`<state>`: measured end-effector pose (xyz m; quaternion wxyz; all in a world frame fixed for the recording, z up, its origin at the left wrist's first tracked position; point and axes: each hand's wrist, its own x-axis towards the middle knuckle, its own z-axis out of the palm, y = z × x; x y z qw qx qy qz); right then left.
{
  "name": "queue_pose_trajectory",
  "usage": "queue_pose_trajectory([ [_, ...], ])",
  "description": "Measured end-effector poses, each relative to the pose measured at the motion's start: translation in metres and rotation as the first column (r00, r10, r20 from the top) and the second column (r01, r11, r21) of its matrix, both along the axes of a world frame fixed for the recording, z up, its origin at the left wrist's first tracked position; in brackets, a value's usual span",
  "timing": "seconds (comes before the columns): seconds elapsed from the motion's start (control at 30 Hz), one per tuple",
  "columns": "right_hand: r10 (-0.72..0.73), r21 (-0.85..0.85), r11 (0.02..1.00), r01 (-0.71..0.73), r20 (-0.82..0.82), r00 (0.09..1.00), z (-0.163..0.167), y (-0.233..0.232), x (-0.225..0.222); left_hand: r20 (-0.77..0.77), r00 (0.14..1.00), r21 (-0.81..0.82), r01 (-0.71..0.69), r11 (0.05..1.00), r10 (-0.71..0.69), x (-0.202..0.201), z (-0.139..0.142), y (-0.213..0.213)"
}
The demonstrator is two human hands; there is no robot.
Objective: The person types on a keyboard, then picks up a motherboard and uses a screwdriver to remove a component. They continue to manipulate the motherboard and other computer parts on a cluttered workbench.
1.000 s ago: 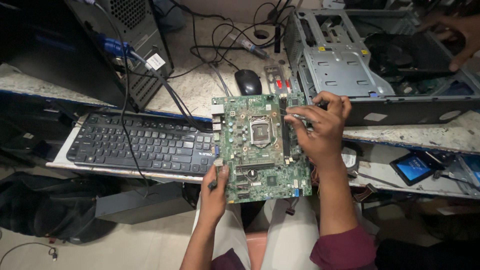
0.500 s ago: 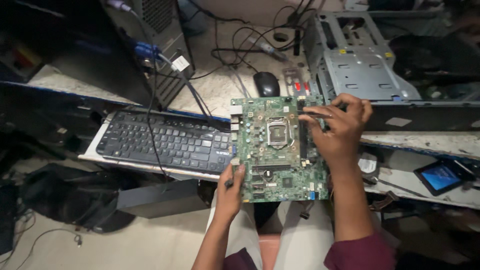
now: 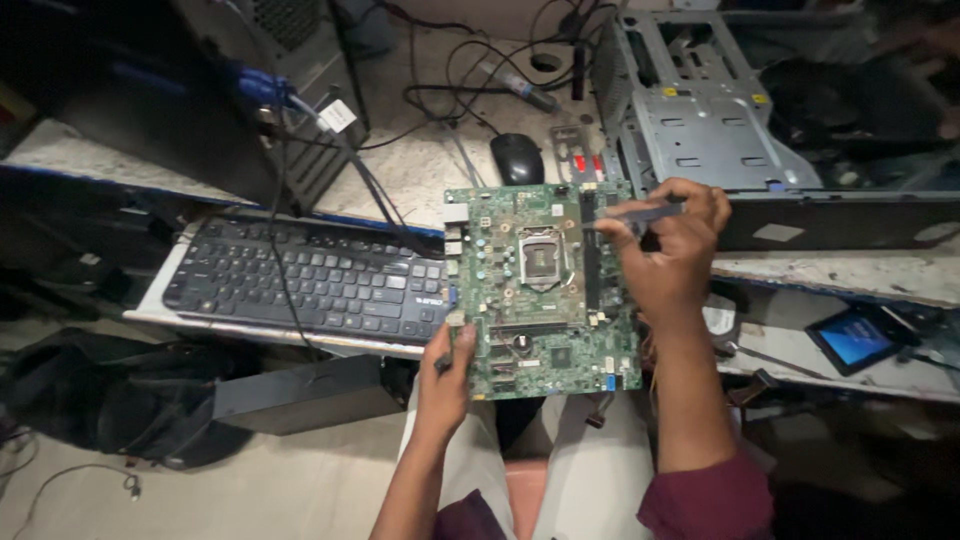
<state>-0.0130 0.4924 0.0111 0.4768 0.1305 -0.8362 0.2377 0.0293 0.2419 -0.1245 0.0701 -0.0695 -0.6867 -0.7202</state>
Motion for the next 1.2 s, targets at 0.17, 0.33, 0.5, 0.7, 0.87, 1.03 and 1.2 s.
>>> queue_pose_trajectory([
  [0.17,-0.007,0.028,1.0,0.006,0.036,0.999,0.0,-0.0004,-0.0006,0.019,0.998,0.13,0.055,0.99,-0.058,-0.0004,0.0003,0.0018],
  [0.33,-0.022,0.053,0.998,0.02,0.035,0.999,-0.0012,-0.0027,-0.0029,0.019,0.999,0.08,0.03,0.996,-0.031,0.0021,0.004,0.0016],
  [0.5,-0.02,0.065,0.998,0.015,0.072,0.997,-0.0016,-0.0032,-0.0026,0.034,0.998,0.082,0.041,0.996,-0.044,0.0021,0.0056,0.0006],
  [0.7,-0.012,0.117,0.993,0.006,0.053,0.999,0.0011,-0.0029,-0.0021,0.003,0.999,0.095,0.039,0.995,-0.04,0.0009,0.0015,0.0014],
  [0.87,-0.001,0.131,0.991,-0.005,0.049,0.999,0.0025,-0.0028,-0.0015,0.029,0.999,0.086,0.027,0.996,-0.03,0.002,-0.0024,0.0017],
  [1.03,-0.012,0.112,0.994,0.007,0.049,0.999,0.0027,-0.0042,-0.002,0.01,0.999,0.085,0.042,0.995,-0.043,0.0002,-0.002,0.002],
  [1.2,-0.015,0.123,0.992,0.014,0.008,1.0,0.0036,-0.0055,-0.0029,0.021,0.998,0.109,0.053,0.993,-0.055,0.0009,0.0044,0.0017],
])
